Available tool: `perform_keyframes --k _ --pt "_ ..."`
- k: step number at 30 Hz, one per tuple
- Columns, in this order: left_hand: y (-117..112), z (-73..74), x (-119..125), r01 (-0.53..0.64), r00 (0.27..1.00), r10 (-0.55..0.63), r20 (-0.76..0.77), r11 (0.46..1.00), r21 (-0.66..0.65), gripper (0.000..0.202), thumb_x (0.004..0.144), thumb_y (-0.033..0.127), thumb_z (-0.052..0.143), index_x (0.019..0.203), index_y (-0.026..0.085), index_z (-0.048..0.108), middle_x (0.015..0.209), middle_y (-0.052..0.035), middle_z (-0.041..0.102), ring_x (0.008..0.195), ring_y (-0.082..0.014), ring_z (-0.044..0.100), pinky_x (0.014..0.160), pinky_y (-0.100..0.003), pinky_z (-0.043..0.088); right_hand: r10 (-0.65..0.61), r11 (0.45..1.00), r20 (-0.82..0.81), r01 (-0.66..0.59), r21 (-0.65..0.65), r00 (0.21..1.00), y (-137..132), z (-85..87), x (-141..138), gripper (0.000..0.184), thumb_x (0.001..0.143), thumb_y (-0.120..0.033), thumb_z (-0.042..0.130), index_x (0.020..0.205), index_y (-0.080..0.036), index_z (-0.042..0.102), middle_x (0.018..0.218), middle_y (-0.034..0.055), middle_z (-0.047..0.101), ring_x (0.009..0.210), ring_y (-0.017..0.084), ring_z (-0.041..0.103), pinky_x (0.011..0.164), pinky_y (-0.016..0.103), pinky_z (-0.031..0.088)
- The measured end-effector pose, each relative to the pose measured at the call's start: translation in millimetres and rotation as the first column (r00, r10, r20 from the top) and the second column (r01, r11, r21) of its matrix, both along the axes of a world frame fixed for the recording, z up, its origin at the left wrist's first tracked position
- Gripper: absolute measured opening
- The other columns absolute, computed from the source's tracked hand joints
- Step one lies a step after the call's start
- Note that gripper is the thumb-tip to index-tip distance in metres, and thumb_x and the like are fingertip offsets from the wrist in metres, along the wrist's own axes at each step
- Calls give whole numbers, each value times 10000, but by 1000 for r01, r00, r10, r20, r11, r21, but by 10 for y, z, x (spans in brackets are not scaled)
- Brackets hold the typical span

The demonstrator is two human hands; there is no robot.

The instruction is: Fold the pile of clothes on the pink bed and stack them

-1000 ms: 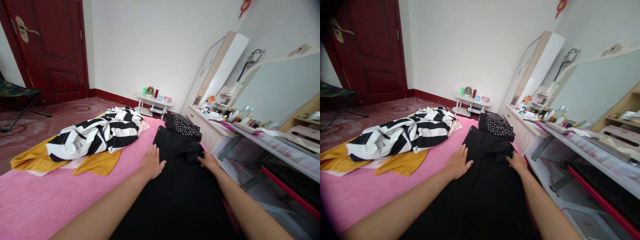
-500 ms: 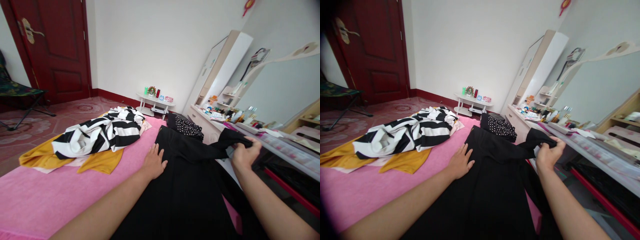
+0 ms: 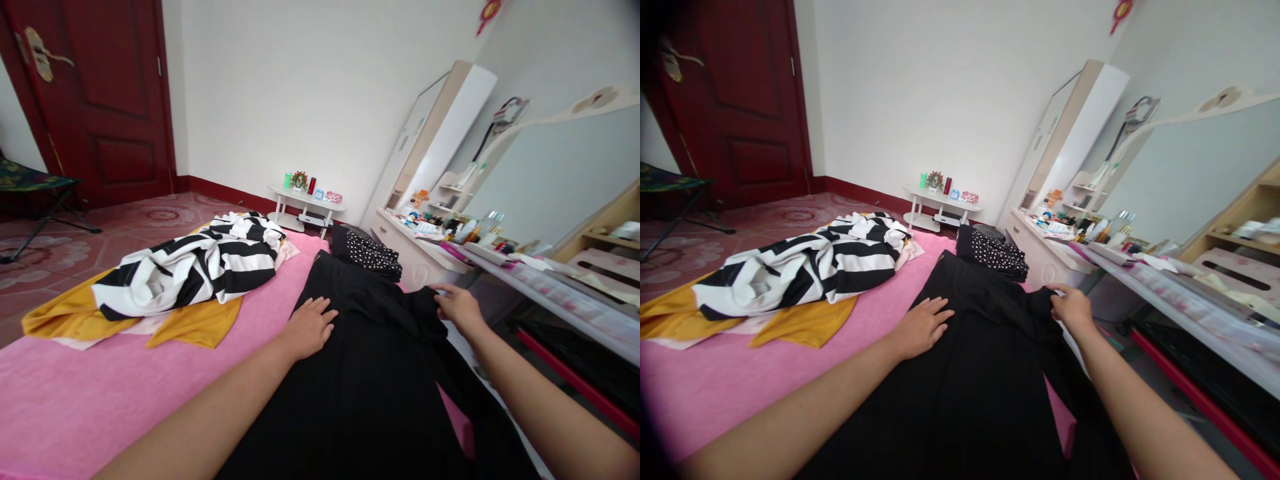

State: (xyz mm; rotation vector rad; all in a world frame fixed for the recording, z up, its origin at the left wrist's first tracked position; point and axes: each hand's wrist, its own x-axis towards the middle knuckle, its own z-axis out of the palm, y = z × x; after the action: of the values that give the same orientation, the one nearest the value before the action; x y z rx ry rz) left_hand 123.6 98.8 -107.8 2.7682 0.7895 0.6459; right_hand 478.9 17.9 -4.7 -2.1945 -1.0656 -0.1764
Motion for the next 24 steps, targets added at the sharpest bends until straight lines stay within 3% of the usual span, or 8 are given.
perform_keyframes --k 3,5,8,11,15,20,22,24 --pt "6 1 1 2 1000 -2 4 1000 0 413 929 318 376 1309 229 512 1440 -67 412 1347 -229 333 1127 -424 230 188 916 199 -98 -388 962 -48 -93 121 420 580 -21 489 869 -208 729 682 53 692 767 255 683 757 360 522" --pt "8 2 2 2 1000 -2 3 1000 -4 412 927 317 380 1307 231 513 1440 -66 412 1345 -229 337 1128 -424 229 364 819 187 -218 -530 912 -111 -152 183 585 552 6 485 1044 -230 695 875 63 717 919 260 666 834 344 501" --pt "11 4 4 2 1000 -2 4 1000 -14 409 925 316 381 1303 236 515 1440 -61 412 1345 -231 337 1127 -427 232 518 699 214 -265 -664 828 -247 -214 224 864 557 -15 553 1389 -205 420 1175 134 622 1005 264 639 858 337 499" --pt "14 2 6 3 1000 -3 8 1000 -20 410 925 320 383 1306 245 514 1440 -55 413 1345 -234 337 1127 -432 232 541 709 362 -181 -681 759 -381 -225 207 942 593 -45 586 1459 -242 273 1426 185 382 1125 297 575 872 371 503" --pt "16 -5 5 1 1000 -1 13 1000 -21 411 924 317 387 1308 242 514 1438 -54 417 1345 -232 336 1128 -426 231 649 706 502 -208 -677 571 -495 -212 131 966 605 17 502 1467 -319 221 1559 78 111 1290 283 418 898 352 499" --pt "14 -15 3 0 1000 0 20 1000 -11 409 922 313 392 1304 237 520 1432 -61 424 1338 -233 348 1124 -428 239 703 674 527 -211 -708 477 -534 -232 31 582 700 -21 440 1217 -246 580 1526 68 246 1259 280 440 891 427 487" --pt "14 -16 3 4 1000 -4 19 1000 -11 409 921 316 395 1302 237 521 1433 -61 422 1337 -232 350 1122 -426 241 672 709 526 -248 -660 522 -492 -149 11 355 720 -74 459 971 -195 679 1477 98 352 1304 310 375 981 478 399" --pt "15 -15 3 4 1000 -4 15 1000 -13 408 923 317 394 1302 237 520 1436 -59 419 1339 -230 347 1123 -423 240 586 785 455 -330 -524 671 -412 28 10 218 731 -138 471 797 -178 675 1333 135 528 1272 319 412 1029 475 331"
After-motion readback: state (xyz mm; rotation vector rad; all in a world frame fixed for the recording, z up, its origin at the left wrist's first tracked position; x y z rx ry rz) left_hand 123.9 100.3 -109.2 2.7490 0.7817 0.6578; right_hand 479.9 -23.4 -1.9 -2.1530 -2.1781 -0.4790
